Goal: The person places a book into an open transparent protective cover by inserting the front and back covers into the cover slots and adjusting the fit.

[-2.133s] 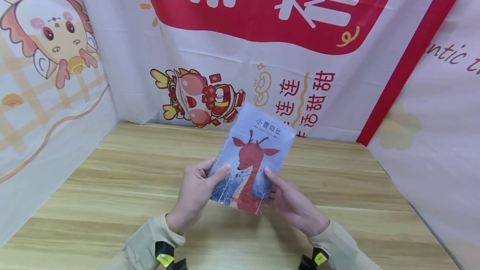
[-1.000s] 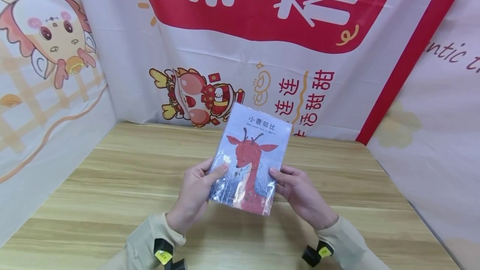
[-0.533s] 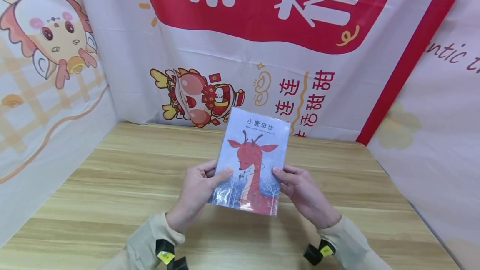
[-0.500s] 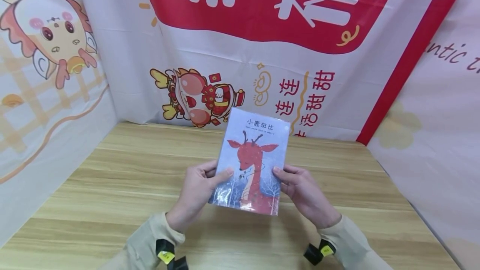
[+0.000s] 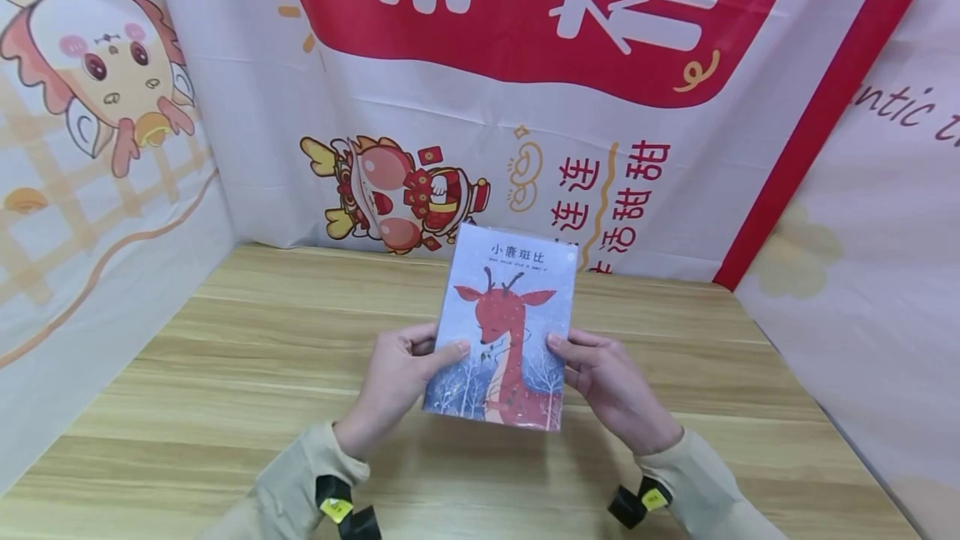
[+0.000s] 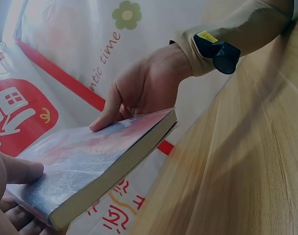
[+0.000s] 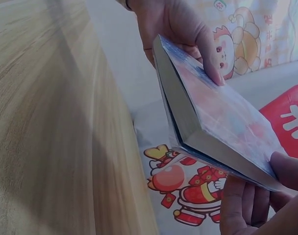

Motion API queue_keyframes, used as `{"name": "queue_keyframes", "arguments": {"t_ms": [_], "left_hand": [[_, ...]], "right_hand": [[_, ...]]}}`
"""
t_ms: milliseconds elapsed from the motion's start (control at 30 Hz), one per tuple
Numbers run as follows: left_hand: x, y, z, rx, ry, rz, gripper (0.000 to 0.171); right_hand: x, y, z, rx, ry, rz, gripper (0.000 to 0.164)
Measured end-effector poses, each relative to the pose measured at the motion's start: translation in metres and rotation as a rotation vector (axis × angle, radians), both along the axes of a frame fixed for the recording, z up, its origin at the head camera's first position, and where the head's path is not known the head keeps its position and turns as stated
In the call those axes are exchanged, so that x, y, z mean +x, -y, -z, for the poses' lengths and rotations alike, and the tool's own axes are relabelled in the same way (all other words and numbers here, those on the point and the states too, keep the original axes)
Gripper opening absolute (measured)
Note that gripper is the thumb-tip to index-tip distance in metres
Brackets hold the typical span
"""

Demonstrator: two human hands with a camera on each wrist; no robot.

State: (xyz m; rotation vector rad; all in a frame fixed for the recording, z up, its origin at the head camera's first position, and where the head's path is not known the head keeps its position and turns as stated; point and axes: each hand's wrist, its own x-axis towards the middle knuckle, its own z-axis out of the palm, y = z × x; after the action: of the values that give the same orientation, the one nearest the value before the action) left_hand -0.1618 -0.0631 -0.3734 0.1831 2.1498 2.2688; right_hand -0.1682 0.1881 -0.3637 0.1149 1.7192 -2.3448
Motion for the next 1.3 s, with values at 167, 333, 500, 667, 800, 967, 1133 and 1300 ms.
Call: {"name": "queue_keyframes", "arguments": {"t_ms": [167,333,500,667,800,967,1133,1300], "left_hand": [[-0.001,0.001,0.001,-0.021,-0.006,0.015,0.03],[-0.003,0.001,0.004,-0.052,0.003,0.012,0.03],[-0.005,0.001,0.006,-0.066,0.029,-0.002,0.026],[-0.007,0.002,0.009,-0.088,0.045,0.012,0.024],[-0.008,0.003,0.012,-0.124,0.056,0.022,0.024],[-0.01,0.005,0.013,-0.163,0.09,0.036,0.026],[-0.011,0.006,0.015,-0.181,0.115,0.049,0.029],[-0.014,0.007,0.019,-0.178,0.143,0.066,0.032]], "right_hand": [[-0.001,0.0,0.001,0.02,0.02,0.013,0.041],[-0.002,-0.002,0.002,0.031,0.02,0.012,0.042],[-0.005,-0.002,0.005,0.047,0.02,0.02,0.039],[-0.008,-0.002,0.009,0.054,0.038,0.052,0.038],[-0.011,-0.003,0.013,0.078,0.047,0.077,0.038],[-0.014,-0.005,0.018,0.103,0.054,0.079,0.037],[-0.015,-0.004,0.021,0.122,0.061,0.07,0.04],[-0.018,-0.006,0.026,0.145,0.052,0.051,0.04]]}}
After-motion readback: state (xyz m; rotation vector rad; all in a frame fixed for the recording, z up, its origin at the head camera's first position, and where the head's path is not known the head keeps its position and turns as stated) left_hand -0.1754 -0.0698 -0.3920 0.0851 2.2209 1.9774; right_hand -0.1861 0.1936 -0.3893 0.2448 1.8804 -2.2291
